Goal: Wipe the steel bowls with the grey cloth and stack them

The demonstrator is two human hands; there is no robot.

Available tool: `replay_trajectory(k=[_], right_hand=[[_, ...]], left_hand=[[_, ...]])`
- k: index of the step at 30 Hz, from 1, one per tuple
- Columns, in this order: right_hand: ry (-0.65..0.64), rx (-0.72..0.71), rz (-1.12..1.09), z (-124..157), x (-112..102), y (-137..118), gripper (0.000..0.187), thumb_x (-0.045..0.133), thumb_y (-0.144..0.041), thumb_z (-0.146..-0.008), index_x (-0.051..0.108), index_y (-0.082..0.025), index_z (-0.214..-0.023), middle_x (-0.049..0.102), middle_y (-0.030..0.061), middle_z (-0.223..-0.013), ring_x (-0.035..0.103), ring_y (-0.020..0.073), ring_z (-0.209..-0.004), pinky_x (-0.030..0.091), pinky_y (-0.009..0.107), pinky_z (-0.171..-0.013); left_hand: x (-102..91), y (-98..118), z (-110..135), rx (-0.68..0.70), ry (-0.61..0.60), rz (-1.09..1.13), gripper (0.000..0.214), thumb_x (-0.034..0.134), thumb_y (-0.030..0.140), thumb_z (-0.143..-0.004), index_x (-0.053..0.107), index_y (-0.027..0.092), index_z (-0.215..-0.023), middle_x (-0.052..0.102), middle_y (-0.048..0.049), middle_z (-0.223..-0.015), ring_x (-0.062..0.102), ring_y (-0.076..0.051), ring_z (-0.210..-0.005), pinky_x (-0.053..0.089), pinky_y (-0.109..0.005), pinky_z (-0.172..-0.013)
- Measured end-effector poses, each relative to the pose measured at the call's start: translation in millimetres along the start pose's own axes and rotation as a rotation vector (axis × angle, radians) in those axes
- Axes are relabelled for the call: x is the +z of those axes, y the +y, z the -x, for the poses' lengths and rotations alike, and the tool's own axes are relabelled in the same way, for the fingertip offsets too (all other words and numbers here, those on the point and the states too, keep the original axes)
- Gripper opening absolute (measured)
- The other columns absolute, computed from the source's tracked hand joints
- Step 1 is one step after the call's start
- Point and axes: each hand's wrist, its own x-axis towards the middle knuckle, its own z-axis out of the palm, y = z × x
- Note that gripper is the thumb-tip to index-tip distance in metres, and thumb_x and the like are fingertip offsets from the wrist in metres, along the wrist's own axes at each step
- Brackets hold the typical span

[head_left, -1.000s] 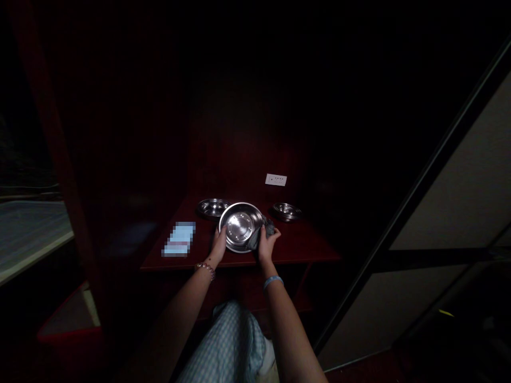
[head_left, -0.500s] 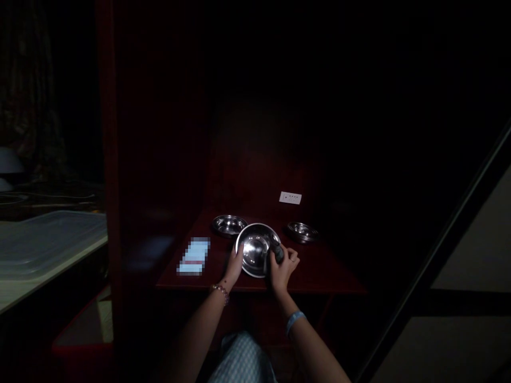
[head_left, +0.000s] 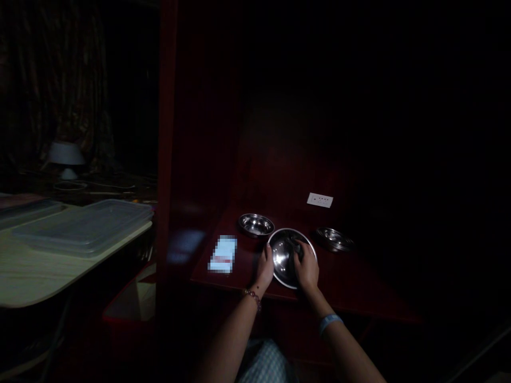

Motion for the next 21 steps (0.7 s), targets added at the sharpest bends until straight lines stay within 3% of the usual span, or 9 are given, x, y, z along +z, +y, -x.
replay_trajectory(k=[6,12,15,21], right_hand=[[-0.120,-0.030,0.012,-12,16,-1,0.044,0.050,-0.023,-0.083,0.068,-0.019,-0.123,0.069,0.0146,-0.131,0.066,0.0305,-0.121,0.052,0.048,-0.105],[-0.302,-0.107,-0.111,14,25,-29,0.049,0.049,-0.028,-0.087,0.066,-0.023,-0.133,0.067,0.0094,-0.139,0.063,0.0276,-0.131,0.048,0.051,-0.113],[-0.373,-0.104,-0.132,29,15,-36,0.049,0.049,-0.030,-0.088,0.067,-0.025,-0.133,0.070,0.0079,-0.135,0.066,0.0262,-0.126,0.051,0.048,-0.110],[-0.512,-0.170,-0.018,44,-30,-26,0.041,0.048,-0.028,-0.087,0.074,-0.029,-0.119,0.078,0.0064,-0.118,0.073,0.0262,-0.111,0.056,0.043,-0.102]], left_hand=[[2.8,-3,-1,-0.025,-0.018,0.011,0.055,0.031,0.043,-0.104,0.062,0.011,-0.136,0.068,-0.0189,-0.135,0.064,-0.027,-0.127,0.046,-0.035,-0.110],[1.6,-4,0,0.010,-0.026,0.023,0.053,0.031,0.046,-0.105,0.066,0.013,-0.130,0.069,-0.0174,-0.135,0.065,-0.024,-0.126,0.047,-0.032,-0.108],[0.5,-2,1,-0.007,-0.021,-0.007,0.055,0.033,0.048,-0.104,0.068,0.012,-0.125,0.072,-0.0190,-0.128,0.068,-0.025,-0.119,0.050,-0.032,-0.104],[1.8,3,4,-0.076,-0.009,-0.075,0.058,0.030,0.050,-0.103,0.068,0.013,-0.126,0.071,-0.0206,-0.128,0.068,-0.028,-0.120,0.048,-0.034,-0.105]])
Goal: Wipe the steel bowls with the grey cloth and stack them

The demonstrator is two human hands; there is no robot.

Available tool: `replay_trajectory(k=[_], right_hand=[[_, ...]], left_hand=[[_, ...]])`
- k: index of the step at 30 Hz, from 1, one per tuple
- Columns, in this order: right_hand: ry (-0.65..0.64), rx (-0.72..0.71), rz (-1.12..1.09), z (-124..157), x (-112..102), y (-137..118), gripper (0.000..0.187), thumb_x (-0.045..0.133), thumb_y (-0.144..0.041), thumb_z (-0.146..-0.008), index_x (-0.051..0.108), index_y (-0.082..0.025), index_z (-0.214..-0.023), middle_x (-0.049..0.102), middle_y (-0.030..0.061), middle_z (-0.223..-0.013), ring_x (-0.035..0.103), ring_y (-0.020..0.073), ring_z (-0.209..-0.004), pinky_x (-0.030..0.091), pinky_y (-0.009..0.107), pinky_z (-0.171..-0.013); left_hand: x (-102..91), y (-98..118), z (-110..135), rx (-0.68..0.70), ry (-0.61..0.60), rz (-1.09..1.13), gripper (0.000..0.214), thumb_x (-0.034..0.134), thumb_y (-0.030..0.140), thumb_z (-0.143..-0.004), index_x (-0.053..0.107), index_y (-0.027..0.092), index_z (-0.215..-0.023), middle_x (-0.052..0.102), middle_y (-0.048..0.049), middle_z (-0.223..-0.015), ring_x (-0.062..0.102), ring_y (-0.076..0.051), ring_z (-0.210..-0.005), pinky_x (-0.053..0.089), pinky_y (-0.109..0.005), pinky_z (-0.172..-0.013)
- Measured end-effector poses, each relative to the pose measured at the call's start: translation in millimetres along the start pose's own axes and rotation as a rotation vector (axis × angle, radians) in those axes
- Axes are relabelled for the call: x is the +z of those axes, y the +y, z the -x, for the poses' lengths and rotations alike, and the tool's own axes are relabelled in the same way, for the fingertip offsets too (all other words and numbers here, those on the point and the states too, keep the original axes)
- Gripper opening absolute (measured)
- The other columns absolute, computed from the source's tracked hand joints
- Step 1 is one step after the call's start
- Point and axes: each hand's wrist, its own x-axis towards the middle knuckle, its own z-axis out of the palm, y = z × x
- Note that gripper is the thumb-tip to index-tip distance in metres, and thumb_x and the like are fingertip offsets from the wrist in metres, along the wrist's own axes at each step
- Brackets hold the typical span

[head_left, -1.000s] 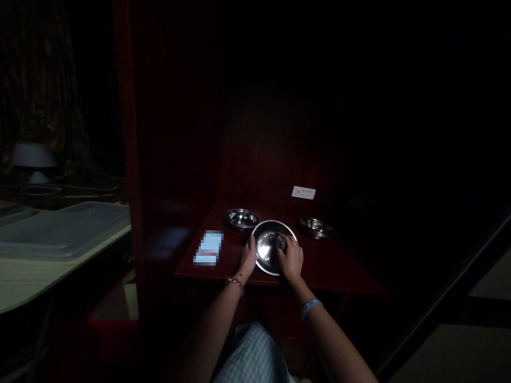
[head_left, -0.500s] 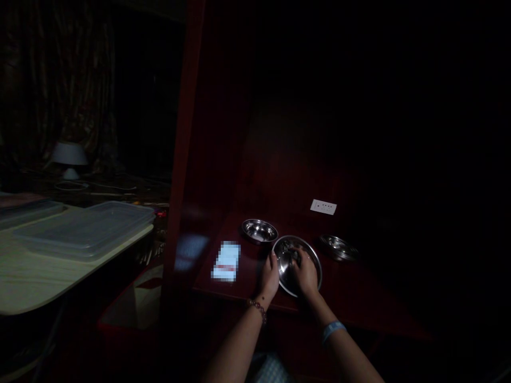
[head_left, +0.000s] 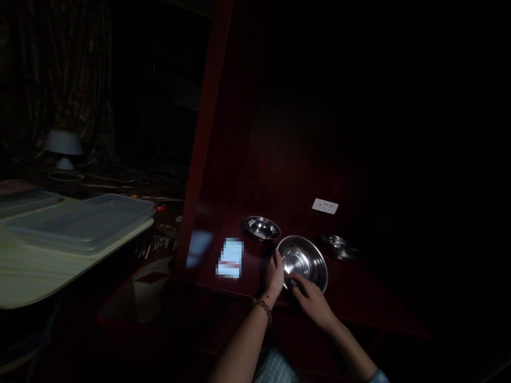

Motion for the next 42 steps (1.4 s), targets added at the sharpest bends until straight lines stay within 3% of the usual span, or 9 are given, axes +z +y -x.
replay_trajectory(k=[7,13,17,24,27,29,33,37,42], right_hand=[[0.011,-0.107,0.378,25,-27,27,0.039,0.051,-0.027,-0.087,0.075,-0.025,-0.117,0.075,0.0123,-0.122,0.066,0.0328,-0.124,0.047,0.055,-0.112],[-0.102,-0.212,0.419,39,-30,15,0.044,0.058,-0.027,-0.087,0.068,-0.027,-0.129,0.067,0.0093,-0.138,0.058,0.0318,-0.132,0.034,0.057,-0.121],[-0.054,-0.218,0.462,41,-24,10,0.031,0.055,-0.029,-0.096,0.070,-0.029,-0.123,0.071,0.0085,-0.131,0.062,0.0292,-0.126,0.039,0.054,-0.117],[0.073,-0.326,0.519,41,-19,30,0.028,0.058,-0.015,-0.098,0.071,-0.028,-0.118,0.075,0.0046,-0.118,0.066,0.0238,-0.112,0.045,0.047,-0.108],[0.121,-0.345,0.511,41,-15,36,0.025,0.060,-0.013,-0.097,0.072,-0.027,-0.114,0.076,0.0033,-0.113,0.066,0.0229,-0.107,0.045,0.045,-0.106],[0.132,-0.343,0.501,40,-13,37,0.023,0.061,-0.013,-0.096,0.072,-0.026,-0.112,0.076,0.0030,-0.111,0.066,0.0227,-0.105,0.045,0.044,-0.106],[0.118,-0.314,0.495,40,-12,33,0.019,0.063,-0.015,-0.096,0.072,-0.026,-0.109,0.076,0.0038,-0.108,0.065,0.0223,-0.103,0.044,0.043,-0.105],[0.101,-0.295,0.475,41,-11,31,0.016,0.063,-0.018,-0.096,0.072,-0.025,-0.107,0.075,0.0043,-0.108,0.064,0.0220,-0.103,0.043,0.043,-0.106],[0.120,-0.273,0.427,43,-8,31,0.015,0.064,-0.018,-0.096,0.071,-0.025,-0.106,0.074,0.0046,-0.108,0.064,0.0236,-0.104,0.043,0.045,-0.107]], left_hand=[[2.0,2,2,0.039,-0.016,0.001,0.061,0.030,0.051,-0.102,0.067,0.011,-0.128,0.070,-0.0252,-0.126,0.067,-0.032,-0.120,0.047,-0.035,-0.105],[1.1,3,4,0.071,-0.023,-0.039,0.060,0.027,0.048,-0.103,0.069,0.011,-0.125,0.071,-0.0251,-0.124,0.065,-0.034,-0.122,0.045,-0.038,-0.107],[0.8,2,4,0.022,-0.019,-0.050,0.057,0.033,0.047,-0.102,0.071,0.010,-0.123,0.071,-0.0264,-0.123,0.065,-0.035,-0.123,0.044,-0.040,-0.108],[3.1,-4,-8,0.022,-0.055,0.009,0.048,0.033,0.042,-0.103,0.070,0.015,-0.119,0.069,-0.0166,-0.132,0.064,-0.025,-0.123,0.045,-0.035,-0.110],[-4.5,3,-22,0.163,-0.017,-0.174,0.043,0.036,0.041,-0.103,0.069,0.018,-0.117,0.061,-0.0155,-0.142,0.059,-0.025,-0.130,0.041,-0.037,-0.115],[-15.7,12,-36,0.396,-0.003,-0.396,0.038,0.038,0.035,-0.102,0.068,0.020,-0.120,0.053,-0.0120,-0.151,0.051,-0.025,-0.138,0.038,-0.039,-0.118],[-46.2,29,-71,0.648,-0.029,-0.859,0.039,0.049,0.024,-0.095,0.066,0.020,-0.130,0.058,-0.0129,-0.149,0.051,-0.033,-0.136,0.037,-0.051,-0.116],[-71.0,36,-103,0.697,-0.223,-1.148,0.030,0.059,0.028,-0.092,0.075,0.023,-0.117,0.076,-0.0108,-0.119,0.065,-0.031,-0.117,0.031,-0.049,-0.119],[-85.0,42,-120,0.695,-0.313,-1.226,0.027,0.058,0.035,-0.095,0.081,0.023,-0.101,0.078,-0.0126,-0.110,0.068,-0.030,-0.108,0.045,-0.041,-0.104]])
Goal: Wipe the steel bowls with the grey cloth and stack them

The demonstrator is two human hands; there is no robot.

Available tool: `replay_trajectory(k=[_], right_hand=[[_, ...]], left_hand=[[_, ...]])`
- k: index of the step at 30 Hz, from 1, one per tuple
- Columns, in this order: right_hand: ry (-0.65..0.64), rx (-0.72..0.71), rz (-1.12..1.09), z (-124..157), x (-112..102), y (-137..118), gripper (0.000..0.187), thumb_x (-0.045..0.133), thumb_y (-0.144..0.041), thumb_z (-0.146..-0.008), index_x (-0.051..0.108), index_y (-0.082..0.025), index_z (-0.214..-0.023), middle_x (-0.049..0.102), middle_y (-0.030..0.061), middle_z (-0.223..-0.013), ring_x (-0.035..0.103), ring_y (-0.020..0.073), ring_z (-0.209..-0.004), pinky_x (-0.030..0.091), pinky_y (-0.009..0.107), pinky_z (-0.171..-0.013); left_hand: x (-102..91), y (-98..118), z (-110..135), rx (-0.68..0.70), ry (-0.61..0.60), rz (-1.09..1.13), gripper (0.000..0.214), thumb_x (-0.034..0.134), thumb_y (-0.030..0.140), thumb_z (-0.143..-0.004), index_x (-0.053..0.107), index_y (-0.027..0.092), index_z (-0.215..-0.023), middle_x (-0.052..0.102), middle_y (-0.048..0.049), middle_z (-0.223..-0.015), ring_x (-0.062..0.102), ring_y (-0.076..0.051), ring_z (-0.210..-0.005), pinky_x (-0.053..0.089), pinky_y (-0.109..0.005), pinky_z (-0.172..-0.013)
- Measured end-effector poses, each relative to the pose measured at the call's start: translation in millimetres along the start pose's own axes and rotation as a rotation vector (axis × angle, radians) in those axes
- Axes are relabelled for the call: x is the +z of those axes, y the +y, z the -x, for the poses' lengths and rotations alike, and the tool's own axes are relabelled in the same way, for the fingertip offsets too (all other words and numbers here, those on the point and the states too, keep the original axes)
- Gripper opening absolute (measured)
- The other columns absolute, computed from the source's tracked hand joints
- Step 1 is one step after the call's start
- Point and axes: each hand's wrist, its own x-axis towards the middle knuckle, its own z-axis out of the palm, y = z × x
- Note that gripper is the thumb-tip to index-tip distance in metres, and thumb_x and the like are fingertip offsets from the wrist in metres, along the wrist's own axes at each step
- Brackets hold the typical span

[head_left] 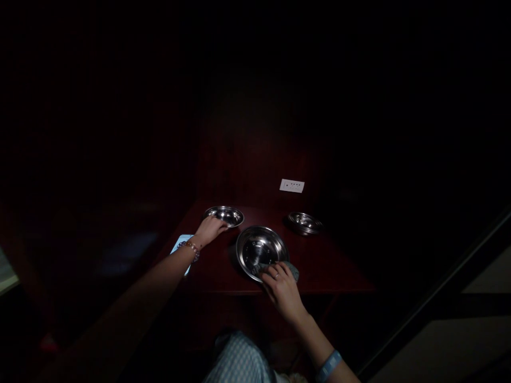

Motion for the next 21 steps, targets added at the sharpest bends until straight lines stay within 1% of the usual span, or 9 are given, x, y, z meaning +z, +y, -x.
replay_trajectory(k=[2,5,10,13,16,18,21], right_hand=[[0.002,0.001,-0.017,0,0,-1,0.015,0.063,-0.018,-0.096,0.071,-0.025,-0.107,0.074,0.0047,-0.109,0.064,0.0237,-0.104,0.043,0.045,-0.108],[-0.004,-0.003,-0.022,0,0,-1,0.015,0.063,-0.019,-0.096,0.071,-0.025,-0.107,0.074,0.0046,-0.109,0.063,0.0235,-0.104,0.043,0.045,-0.108],[-0.013,-0.008,-0.001,0,1,0,0.013,0.063,-0.019,-0.096,0.071,-0.025,-0.104,0.074,0.0048,-0.108,0.063,0.0236,-0.102,0.044,0.045,-0.107],[-0.017,-0.013,0.007,0,1,0,0.012,0.063,-0.019,-0.096,0.071,-0.025,-0.103,0.074,0.0047,-0.107,0.063,0.0233,-0.102,0.044,0.045,-0.107],[-0.019,-0.014,0.013,-3,-1,-2,0.013,0.062,-0.018,-0.096,0.071,-0.024,-0.104,0.074,0.0046,-0.107,0.063,0.0231,-0.104,0.043,0.044,-0.108],[-0.029,-0.011,0.019,-6,-3,-4,0.013,0.062,-0.019,-0.097,0.071,-0.024,-0.105,0.074,0.0049,-0.106,0.063,0.0231,-0.105,0.043,0.043,-0.108],[-0.050,-0.005,0.021,-8,-5,-5,0.015,0.062,-0.019,-0.097,0.070,-0.024,-0.108,0.073,0.0052,-0.107,0.062,0.0228,-0.107,0.042,0.043,-0.109]], left_hand=[[-3.6,-4,-2,0.017,-0.029,0.047,0.026,0.059,0.036,-0.094,0.081,0.025,-0.103,0.078,-0.0104,-0.110,0.070,-0.029,-0.104,0.049,-0.037,-0.096],[-8.1,-11,-5,0.047,-0.031,0.083,0.026,0.059,0.038,-0.095,0.081,0.027,-0.103,0.079,-0.0081,-0.108,0.071,-0.027,-0.100,0.050,-0.034,-0.092],[-13.0,-19,-11,0.110,0.001,-0.032,0.034,0.051,0.040,-0.099,0.079,0.024,-0.108,0.078,-0.0105,-0.110,0.071,-0.026,-0.100,0.050,-0.033,-0.088],[-13.2,-21,-13,0.155,-0.001,-0.088,0.036,0.048,0.040,-0.101,0.079,0.023,-0.108,0.078,-0.0109,-0.107,0.072,-0.024,-0.096,0.050,-0.031,-0.086],[-10.8,-23,-12,0.217,-0.022,-0.105,0.034,0.047,0.039,-0.102,0.078,0.024,-0.105,0.078,-0.0092,-0.107,0.071,-0.022,-0.095,0.050,-0.029,-0.087],[-8.5,-23,-11,0.244,-0.035,-0.119,0.033,0.048,0.037,-0.102,0.077,0.023,-0.106,0.078,-0.0096,-0.108,0.071,-0.022,-0.096,0.049,-0.030,-0.090],[-6.4,-20,-8,0.272,-0.042,-0.128,0.033,0.047,0.036,-0.102,0.077,0.020,-0.103,0.078,-0.0105,-0.106,0.070,-0.022,-0.100,0.045,-0.034,-0.102]])
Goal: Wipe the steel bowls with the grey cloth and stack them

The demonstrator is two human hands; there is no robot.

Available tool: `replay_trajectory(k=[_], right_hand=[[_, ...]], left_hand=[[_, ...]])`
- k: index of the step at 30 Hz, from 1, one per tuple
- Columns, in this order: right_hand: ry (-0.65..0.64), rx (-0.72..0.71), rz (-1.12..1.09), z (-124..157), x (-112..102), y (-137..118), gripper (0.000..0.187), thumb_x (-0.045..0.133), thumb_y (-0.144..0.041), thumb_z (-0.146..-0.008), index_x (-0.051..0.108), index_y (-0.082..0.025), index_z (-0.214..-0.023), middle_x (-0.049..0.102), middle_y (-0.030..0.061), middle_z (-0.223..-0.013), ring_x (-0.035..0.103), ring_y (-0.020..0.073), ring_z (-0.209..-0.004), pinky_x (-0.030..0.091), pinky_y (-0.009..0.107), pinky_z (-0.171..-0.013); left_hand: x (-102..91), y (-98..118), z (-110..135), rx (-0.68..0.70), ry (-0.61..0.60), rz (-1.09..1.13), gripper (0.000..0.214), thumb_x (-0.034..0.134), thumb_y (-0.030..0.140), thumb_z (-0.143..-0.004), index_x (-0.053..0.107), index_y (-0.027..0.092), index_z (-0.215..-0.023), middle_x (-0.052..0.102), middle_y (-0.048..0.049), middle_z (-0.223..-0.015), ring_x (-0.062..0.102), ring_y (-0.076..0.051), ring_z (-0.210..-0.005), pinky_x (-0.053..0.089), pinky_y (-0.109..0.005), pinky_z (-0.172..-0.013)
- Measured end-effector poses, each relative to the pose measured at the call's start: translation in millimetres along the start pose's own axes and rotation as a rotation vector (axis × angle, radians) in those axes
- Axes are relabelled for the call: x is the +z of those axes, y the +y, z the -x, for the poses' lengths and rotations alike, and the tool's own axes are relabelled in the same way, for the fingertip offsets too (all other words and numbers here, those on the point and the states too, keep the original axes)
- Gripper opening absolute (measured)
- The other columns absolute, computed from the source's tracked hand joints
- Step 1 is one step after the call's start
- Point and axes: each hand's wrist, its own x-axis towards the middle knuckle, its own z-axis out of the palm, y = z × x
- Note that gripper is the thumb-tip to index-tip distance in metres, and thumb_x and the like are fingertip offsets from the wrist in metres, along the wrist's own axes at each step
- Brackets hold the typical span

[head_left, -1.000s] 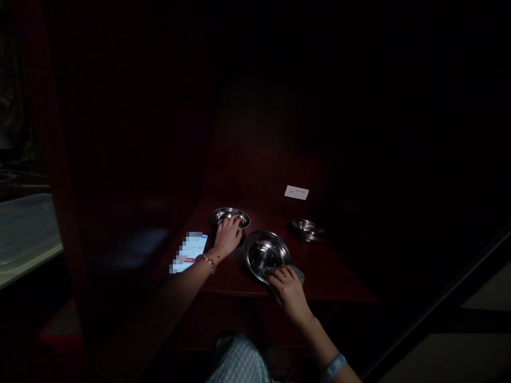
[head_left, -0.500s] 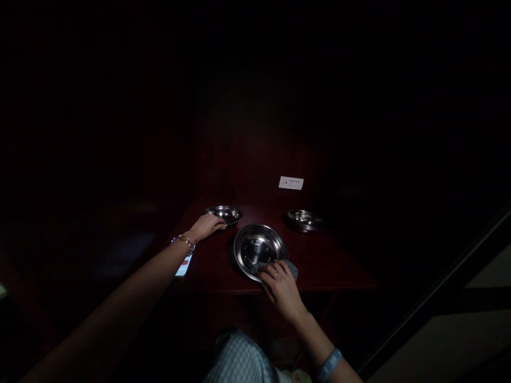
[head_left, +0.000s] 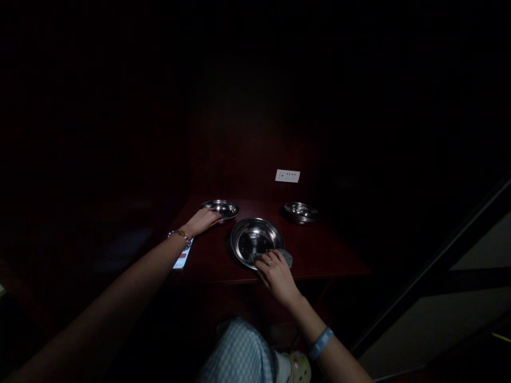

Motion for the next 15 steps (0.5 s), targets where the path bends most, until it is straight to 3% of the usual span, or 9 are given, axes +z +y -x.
replay_trajectory(k=[4,6,8,11,15], right_hand=[[-0.005,-0.011,-0.011,1,0,1,0.018,0.060,-0.018,-0.097,0.070,-0.025,-0.111,0.074,0.0055,-0.108,0.063,0.0224,-0.106,0.043,0.042,-0.109],[0.008,-0.010,-0.020,2,2,1,0.019,0.058,-0.019,-0.098,0.071,-0.025,-0.111,0.074,0.0061,-0.107,0.064,0.0231,-0.105,0.044,0.043,-0.108],[0.032,-0.006,-0.037,3,6,2,0.021,0.056,-0.019,-0.099,0.071,-0.025,-0.113,0.074,0.0068,-0.107,0.064,0.0239,-0.106,0.045,0.045,-0.108],[0.080,-0.008,-0.075,3,14,2,0.027,0.053,-0.018,-0.099,0.071,-0.026,-0.118,0.074,0.0079,-0.112,0.064,0.0247,-0.110,0.044,0.048,-0.109],[0.124,0.001,-0.132,4,21,-2,0.028,0.049,-0.020,-0.102,0.070,-0.023,-0.119,0.073,0.0088,-0.119,0.065,0.0240,-0.116,0.043,0.048,-0.112]], left_hand=[[-4.2,20,1,-0.053,0.057,0.052,0.027,0.052,0.033,-0.098,0.076,0.020,-0.100,0.078,-0.0110,-0.103,0.068,-0.025,-0.107,0.030,-0.043,-0.119],[-6.5,40,3,-0.144,0.131,0.108,0.024,0.057,0.031,-0.094,0.076,0.020,-0.103,0.077,-0.0125,-0.113,0.064,-0.028,-0.118,0.023,-0.047,-0.123],[-4.9,68,7,-0.313,0.285,0.239,0.029,0.057,0.033,-0.093,0.074,0.021,-0.113,0.070,-0.0134,-0.133,0.054,-0.032,-0.134,0.017,-0.051,-0.125],[9.3,117,15,-0.668,0.511,0.597,0.038,0.042,0.037,-0.101,0.066,0.024,-0.128,0.060,-0.0108,-0.147,0.047,-0.029,-0.142,0.025,-0.051,-0.123],[36.0,167,26,-0.807,0.626,1.017,0.056,0.062,0.035,-0.090,0.052,0.017,-0.142,0.047,-0.0182,-0.155,0.045,-0.028,-0.145,0.035,-0.041,-0.120]])
